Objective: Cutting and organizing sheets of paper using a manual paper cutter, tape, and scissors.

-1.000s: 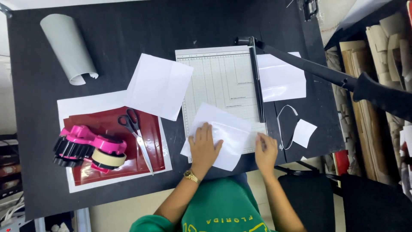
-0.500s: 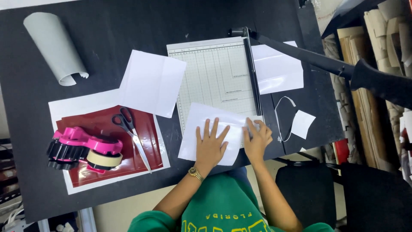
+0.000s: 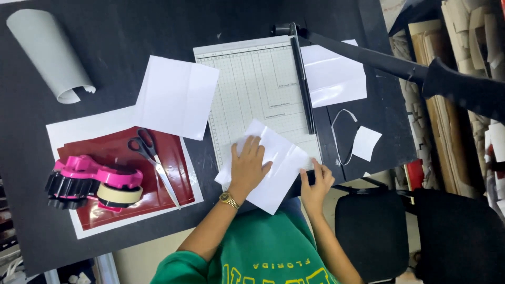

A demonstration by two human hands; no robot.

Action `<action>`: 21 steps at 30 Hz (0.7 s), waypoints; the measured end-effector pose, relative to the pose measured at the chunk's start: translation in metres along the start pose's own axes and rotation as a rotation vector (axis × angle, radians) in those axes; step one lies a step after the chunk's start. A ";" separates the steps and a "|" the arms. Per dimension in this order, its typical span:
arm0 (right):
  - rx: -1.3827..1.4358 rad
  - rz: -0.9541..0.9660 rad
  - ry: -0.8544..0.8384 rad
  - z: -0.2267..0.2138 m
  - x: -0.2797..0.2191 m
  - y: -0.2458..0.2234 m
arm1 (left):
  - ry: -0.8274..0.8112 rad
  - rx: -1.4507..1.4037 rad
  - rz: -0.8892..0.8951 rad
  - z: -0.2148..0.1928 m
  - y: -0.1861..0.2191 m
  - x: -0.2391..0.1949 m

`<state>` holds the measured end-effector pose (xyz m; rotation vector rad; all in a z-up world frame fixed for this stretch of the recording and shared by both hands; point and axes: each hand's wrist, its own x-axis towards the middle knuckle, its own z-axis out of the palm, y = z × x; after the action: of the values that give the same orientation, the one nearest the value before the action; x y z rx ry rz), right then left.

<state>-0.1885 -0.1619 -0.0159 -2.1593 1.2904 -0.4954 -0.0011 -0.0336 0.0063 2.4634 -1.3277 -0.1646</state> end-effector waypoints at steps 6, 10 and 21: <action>-0.171 -0.104 0.002 -0.001 0.028 -0.024 | -0.379 -0.033 0.208 -0.011 0.006 0.007; -0.146 -0.073 0.029 0.006 0.025 -0.014 | -0.326 -0.049 0.177 -0.009 0.012 -0.001; 0.448 0.367 0.104 0.023 -0.007 0.027 | 0.058 0.028 0.166 0.043 0.030 -0.051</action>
<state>-0.1966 -0.1591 -0.0513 -1.5090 1.4307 -0.6738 -0.0638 -0.0169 -0.0267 2.3484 -1.5108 -0.0344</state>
